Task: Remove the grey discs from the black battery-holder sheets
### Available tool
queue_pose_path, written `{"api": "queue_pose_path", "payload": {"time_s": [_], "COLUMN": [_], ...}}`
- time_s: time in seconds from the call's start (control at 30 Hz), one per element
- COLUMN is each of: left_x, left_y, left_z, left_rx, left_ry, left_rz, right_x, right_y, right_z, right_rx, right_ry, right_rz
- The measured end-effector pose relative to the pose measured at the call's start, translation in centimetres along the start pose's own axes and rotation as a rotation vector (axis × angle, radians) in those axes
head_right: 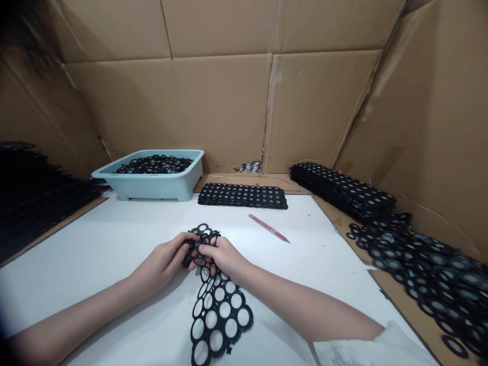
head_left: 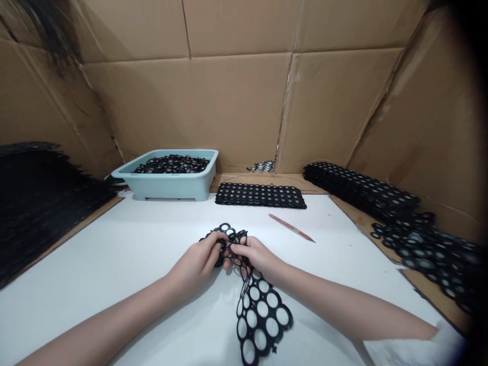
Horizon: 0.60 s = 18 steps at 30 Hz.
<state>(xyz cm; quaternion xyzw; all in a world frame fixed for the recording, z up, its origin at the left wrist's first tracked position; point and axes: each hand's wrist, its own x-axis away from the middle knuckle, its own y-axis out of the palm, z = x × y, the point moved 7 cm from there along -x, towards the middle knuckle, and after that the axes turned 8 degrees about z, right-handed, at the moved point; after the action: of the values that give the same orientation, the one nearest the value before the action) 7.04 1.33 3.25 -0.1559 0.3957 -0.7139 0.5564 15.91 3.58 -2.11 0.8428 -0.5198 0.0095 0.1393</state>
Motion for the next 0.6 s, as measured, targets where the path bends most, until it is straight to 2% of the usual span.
{"api": "queue_pose_path", "payload": {"time_s": [0.27,0.47,0.6], "left_x": [0.36,0.62,0.47], "left_y": [0.1,0.43,0.21], "left_z": [-0.15,0.3,0.63], "left_rx": [-0.045,-0.076,-0.014], "left_ry": [0.019,0.01,0.022], "left_rz": [0.013,-0.056,-0.061], "right_x": [0.1,0.08,0.25], "right_y": [-0.25,-0.71,-0.29], "right_z": [0.01,0.27,-0.02], "right_rx": [0.001,0.005,0.005], "right_ry": [-0.003,0.031,0.036], "right_rz": [0.032,0.099,0.048]}}
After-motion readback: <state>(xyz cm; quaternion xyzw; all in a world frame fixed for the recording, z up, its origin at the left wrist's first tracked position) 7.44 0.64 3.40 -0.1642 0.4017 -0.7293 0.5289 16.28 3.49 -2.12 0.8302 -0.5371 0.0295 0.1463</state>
